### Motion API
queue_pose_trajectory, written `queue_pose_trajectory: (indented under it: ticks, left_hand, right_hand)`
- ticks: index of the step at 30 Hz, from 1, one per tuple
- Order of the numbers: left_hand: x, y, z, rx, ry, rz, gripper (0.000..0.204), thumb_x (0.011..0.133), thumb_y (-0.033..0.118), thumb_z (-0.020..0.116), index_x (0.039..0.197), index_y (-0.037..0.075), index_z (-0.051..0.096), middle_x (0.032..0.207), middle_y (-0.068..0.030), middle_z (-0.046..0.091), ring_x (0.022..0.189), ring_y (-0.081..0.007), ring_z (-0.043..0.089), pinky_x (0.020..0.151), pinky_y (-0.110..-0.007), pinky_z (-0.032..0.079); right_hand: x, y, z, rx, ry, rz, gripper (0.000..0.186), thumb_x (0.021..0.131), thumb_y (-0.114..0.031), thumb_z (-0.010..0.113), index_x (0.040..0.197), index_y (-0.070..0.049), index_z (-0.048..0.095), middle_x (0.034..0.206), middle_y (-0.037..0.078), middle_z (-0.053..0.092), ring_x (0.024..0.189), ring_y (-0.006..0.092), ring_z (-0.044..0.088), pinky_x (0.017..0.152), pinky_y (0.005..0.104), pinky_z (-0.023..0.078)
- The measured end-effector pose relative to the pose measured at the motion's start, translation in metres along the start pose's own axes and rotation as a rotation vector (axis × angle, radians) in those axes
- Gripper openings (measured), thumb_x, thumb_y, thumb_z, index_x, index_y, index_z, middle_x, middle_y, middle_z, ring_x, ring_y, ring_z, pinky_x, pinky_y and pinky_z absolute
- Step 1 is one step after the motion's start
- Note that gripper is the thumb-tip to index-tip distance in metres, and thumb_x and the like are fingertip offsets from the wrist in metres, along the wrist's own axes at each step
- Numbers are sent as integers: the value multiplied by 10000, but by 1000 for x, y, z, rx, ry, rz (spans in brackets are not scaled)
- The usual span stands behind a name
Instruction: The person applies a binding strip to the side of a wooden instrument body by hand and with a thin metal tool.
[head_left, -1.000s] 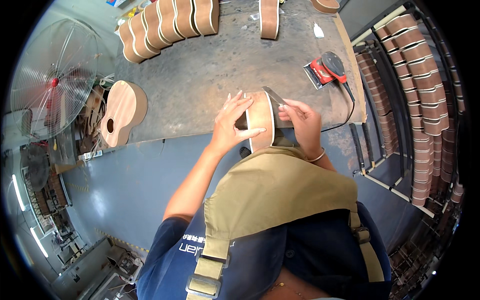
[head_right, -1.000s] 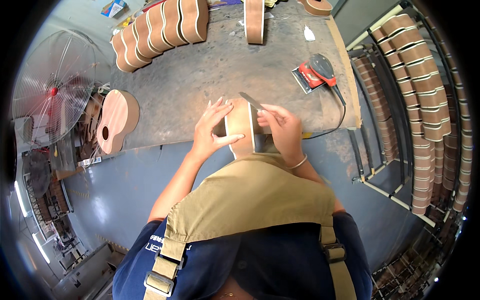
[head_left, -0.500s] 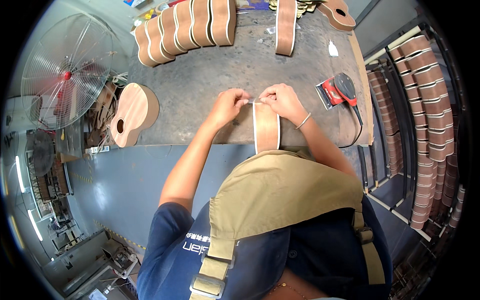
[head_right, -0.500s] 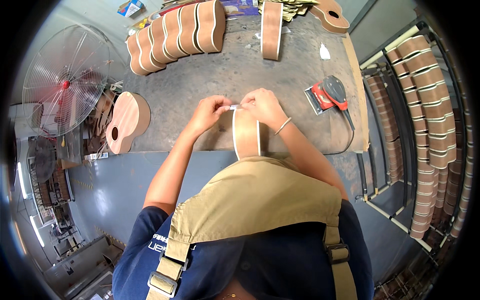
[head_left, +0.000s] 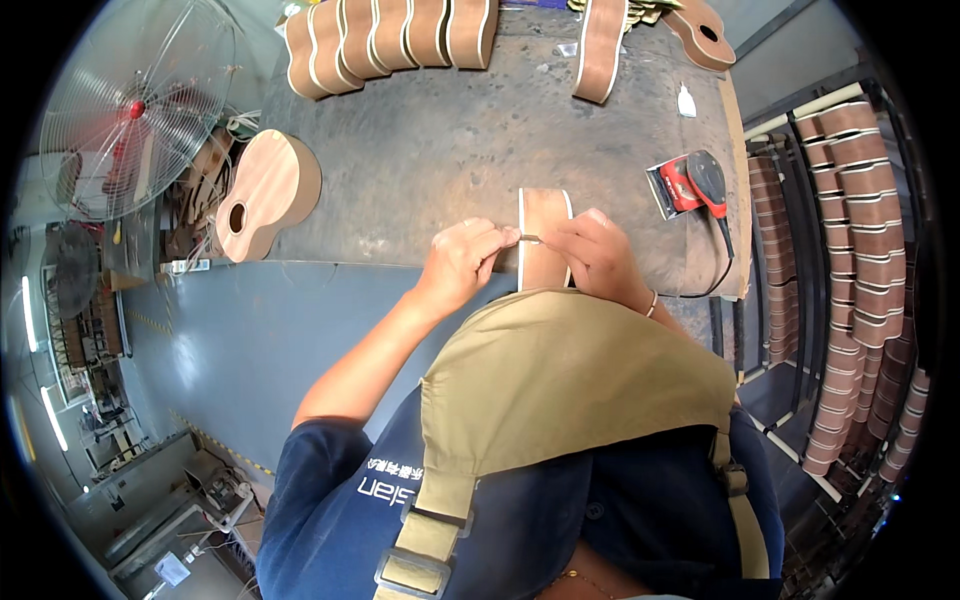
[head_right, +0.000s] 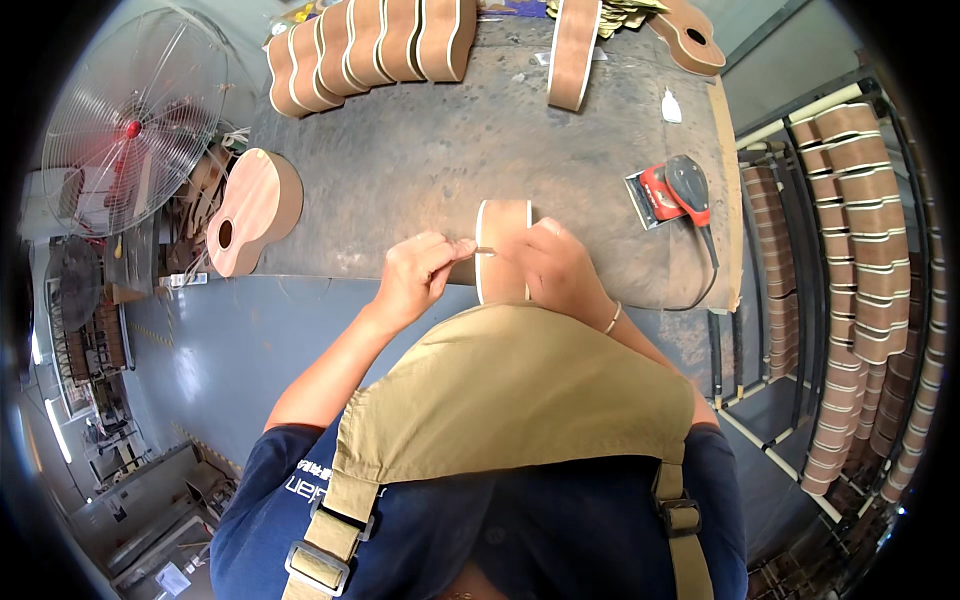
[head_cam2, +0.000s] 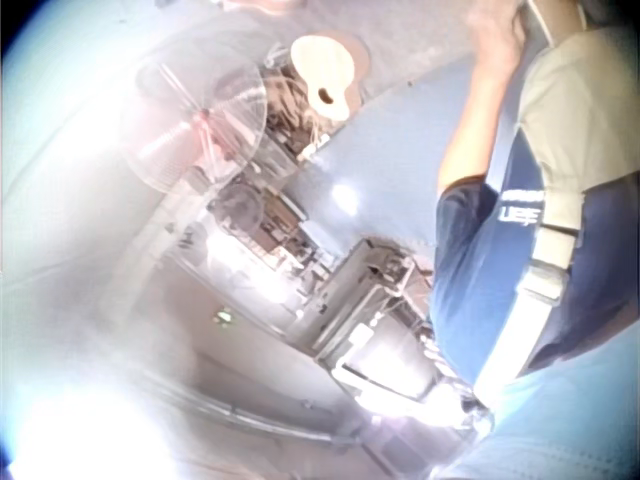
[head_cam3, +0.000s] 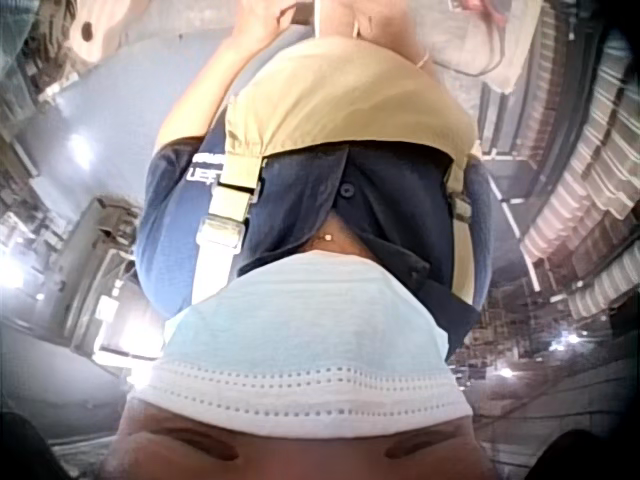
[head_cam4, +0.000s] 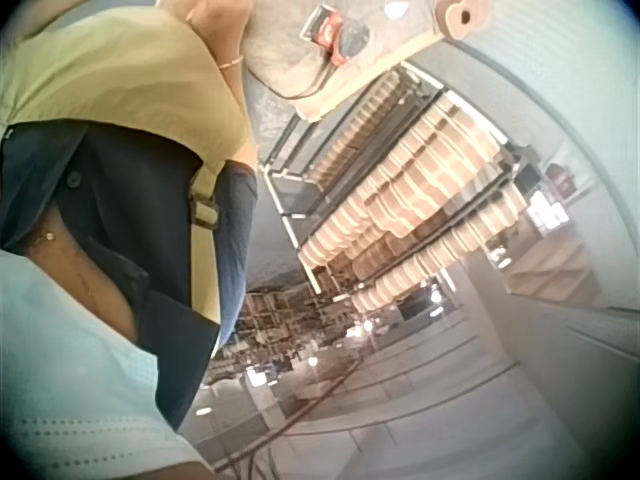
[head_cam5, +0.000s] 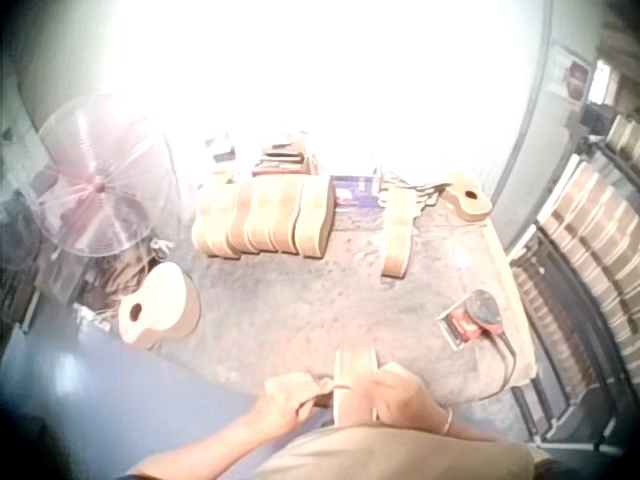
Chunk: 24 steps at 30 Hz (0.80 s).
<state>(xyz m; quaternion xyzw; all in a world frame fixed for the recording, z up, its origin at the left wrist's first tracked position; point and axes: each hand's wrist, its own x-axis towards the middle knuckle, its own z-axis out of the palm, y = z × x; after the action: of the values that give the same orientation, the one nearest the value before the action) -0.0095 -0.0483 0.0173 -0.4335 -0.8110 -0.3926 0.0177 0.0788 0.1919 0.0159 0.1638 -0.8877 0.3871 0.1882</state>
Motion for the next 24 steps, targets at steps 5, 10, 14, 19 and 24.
queue_pose_trajectory:
  ticks: [5,10,14,19,24]
  left_hand:
    - [-27,2,8,68,42,117,300,849,-70,719,1113,56,781,863,-73,697,764,-258,675,663,-372,563]
    - [-55,-1,24,98,61,234,282,886,-8,726,1156,54,782,926,-47,720,810,-235,685,698,-376,582]
    - [-83,-3,31,3,-122,149,222,904,32,722,1115,66,783,905,-78,712,815,-272,696,700,-406,574]
    - [-54,14,1,-146,-324,-51,124,928,117,729,1036,74,773,878,-127,699,828,-364,693,712,-453,558]
    - [35,-12,-14,-66,-67,-178,87,901,113,755,961,60,789,919,-151,743,846,-384,712,756,-456,565]
  right_hand:
    - [-23,-7,13,-196,55,-187,324,807,-73,725,1128,-42,764,963,51,691,815,255,633,676,341,547]
    - [-51,-3,20,-227,18,-309,366,801,-130,734,1155,-43,759,973,28,695,790,217,638,646,310,544]
    - [-75,-6,20,-122,-234,-170,347,811,-130,741,1154,-91,778,976,27,702,802,225,627,653,333,542]
    - [-50,-21,4,32,-201,-9,217,837,-118,753,1043,-130,819,925,50,696,810,266,614,703,380,539]
    - [35,-3,-13,-49,-12,147,146,881,-91,745,998,-89,833,886,115,709,875,344,651,787,445,540]
